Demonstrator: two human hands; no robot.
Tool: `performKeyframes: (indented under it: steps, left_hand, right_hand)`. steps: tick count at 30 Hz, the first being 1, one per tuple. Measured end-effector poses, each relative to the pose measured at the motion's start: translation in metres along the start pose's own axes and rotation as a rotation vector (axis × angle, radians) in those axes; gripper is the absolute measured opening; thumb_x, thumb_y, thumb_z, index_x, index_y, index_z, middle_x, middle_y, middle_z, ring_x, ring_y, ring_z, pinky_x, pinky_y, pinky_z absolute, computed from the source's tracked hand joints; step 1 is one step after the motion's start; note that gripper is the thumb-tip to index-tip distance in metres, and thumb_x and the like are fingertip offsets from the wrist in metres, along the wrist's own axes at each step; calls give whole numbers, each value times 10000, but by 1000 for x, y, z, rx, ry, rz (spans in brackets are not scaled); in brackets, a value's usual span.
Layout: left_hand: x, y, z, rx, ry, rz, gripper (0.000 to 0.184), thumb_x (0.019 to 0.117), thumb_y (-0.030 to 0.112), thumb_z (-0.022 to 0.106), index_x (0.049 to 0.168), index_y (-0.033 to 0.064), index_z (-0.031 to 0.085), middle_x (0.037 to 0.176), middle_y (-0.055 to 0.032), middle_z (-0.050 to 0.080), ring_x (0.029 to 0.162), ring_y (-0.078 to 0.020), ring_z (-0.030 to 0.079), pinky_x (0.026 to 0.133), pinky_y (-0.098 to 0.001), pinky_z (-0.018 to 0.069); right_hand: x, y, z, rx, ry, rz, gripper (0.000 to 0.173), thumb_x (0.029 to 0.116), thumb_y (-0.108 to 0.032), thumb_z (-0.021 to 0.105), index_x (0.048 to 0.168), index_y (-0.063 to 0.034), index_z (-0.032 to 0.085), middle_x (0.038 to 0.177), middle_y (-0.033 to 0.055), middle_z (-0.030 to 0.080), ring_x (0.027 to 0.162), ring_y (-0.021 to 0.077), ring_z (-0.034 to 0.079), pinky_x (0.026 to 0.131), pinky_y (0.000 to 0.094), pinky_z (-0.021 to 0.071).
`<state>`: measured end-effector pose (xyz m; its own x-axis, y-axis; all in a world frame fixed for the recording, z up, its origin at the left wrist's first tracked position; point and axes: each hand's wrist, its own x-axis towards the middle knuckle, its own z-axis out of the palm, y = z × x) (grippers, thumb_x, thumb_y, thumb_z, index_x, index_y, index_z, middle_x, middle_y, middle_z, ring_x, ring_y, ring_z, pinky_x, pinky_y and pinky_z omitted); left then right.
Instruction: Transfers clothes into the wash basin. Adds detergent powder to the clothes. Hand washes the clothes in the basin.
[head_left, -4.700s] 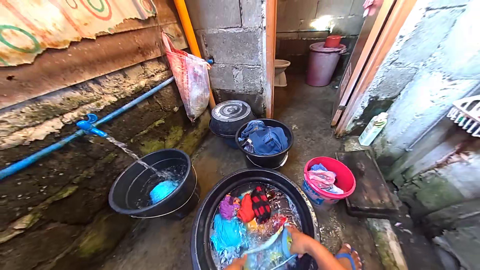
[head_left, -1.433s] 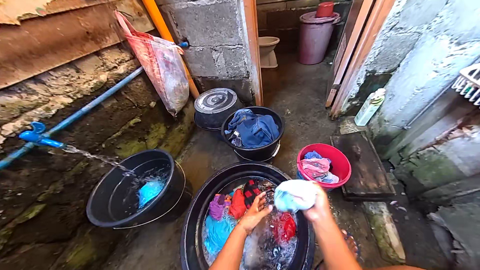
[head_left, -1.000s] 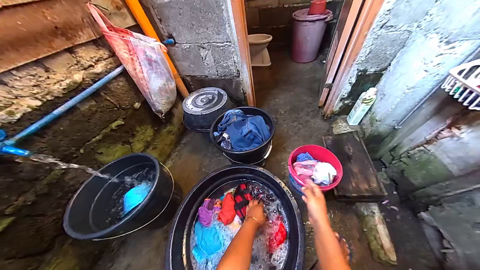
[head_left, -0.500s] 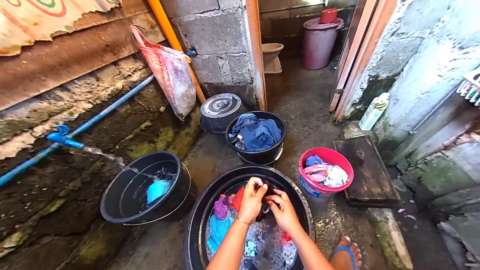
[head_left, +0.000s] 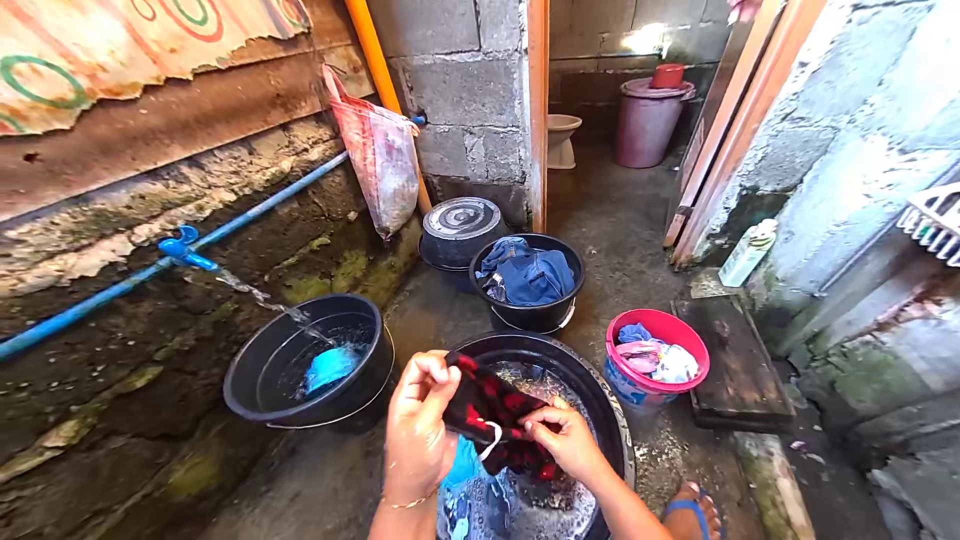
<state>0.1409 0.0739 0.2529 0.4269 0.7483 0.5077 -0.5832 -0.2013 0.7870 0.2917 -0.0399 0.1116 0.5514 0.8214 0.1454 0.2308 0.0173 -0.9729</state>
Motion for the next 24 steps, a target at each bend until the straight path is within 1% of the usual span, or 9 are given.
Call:
performKeyframes:
  steps: [2, 5, 7, 9, 10, 13, 16, 20, 24]
  left_hand:
    - [-11, 2, -29, 149, 0, 28, 236, 969, 30, 556, 837, 198, 656, 919, 71, 661, 882, -26, 634, 807, -199, 549]
    - [-38, -6, -76, 721, 54, 16, 297, 898, -9, 476, 740, 147, 673, 968, 33, 607, 990, -37, 570, 897, -179, 472]
    - [-59, -30, -98, 1091, 52, -89, 315, 860, -41, 481, 759, 113, 737, 1015, -108, 575, 1017, -189, 552, 905, -325, 466]
    - [-78, -63, -108, 1252, -16, -353, 323, 877, -90, 549, 952, 84, 810, 1158, -280, 590, 1106, -385, 587, 944, -506, 508]
    - [-85, -81, -108, 1308, -88, -550, 342, 887, -73, 592, 1097, 101, 798, 1289, -318, 559, 1187, -435, 578, 987, -539, 513]
    - [-109, -152, -103, 1371, -376, -1035, 680, 836, 34, 738, 1481, 152, 557, 1512, -314, 398, 1314, -485, 500, 1047, -581, 486]
    - [-149, -213, -93, 1421, -526, -1241, 1024, 792, 123, 830, 1636, 158, 251, 1598, -337, 248, 1368, -558, 411, 1012, -637, 492]
    - [-180, -255, -95, 1509, -560, -1282, 1149, 744, 196, 878, 1649, 148, 172, 1626, -310, 218, 1412, -533, 378, 983, -617, 521]
    - [-186, -256, -100, 1511, -640, -1311, 889, 825, 236, 822, 1567, 39, 373, 1636, -305, 225, 1436, -513, 367, 1091, -610, 442]
  right_hand:
    - [1, -16, -14, -178, 46, 80, 293, 836, -32, 611, 1023, -130, 814, 1077, 118, 664, 1053, 210, 615, 920, 395, 520]
    - [7, -29, -45, -443, 121, 152, 456, 798, 134, 583, 1083, -137, 813, 1288, 226, 591, 1236, 374, 547, 1042, 513, 477]
    - [10, -28, -54, -581, -24, 267, 514, 802, 123, 602, 1185, -169, 783, 1472, 223, 487, 1352, 432, 452, 1099, 582, 413]
    - [15, -15, -42, -703, -250, 394, 594, 807, 57, 663, 1344, -194, 690, 1598, 222, 352, 1415, 485, 378, 1066, 685, 392]
    - [17, -3, -31, -737, -362, 454, 642, 820, 21, 696, 1424, -182, 619, 1639, 228, 285, 1437, 508, 347, 1057, 714, 392]
    - [20, 52, 16, -763, -626, 558, 849, 808, -1, 748, 1571, -61, 381, 1682, 254, 156, 1449, 535, 325, 1096, 682, 394]
    - [7, 109, 61, -788, -742, 670, 932, 831, 12, 736, 1625, -69, 254, 1709, 230, 66, 1484, 550, 255, 1082, 706, 398]
    - [-7, 154, 83, -854, -697, 736, 852, 875, -11, 696, 1621, -136, 304, 1719, 180, 103, 1524, 520, 191, 1070, 779, 336]
    - [-18, 166, 76, -872, -753, 765, 717, 945, -50, 632, 1600, -98, 345, 1671, 219, 259, 1502, 479, 299, 1133, 725, 315]
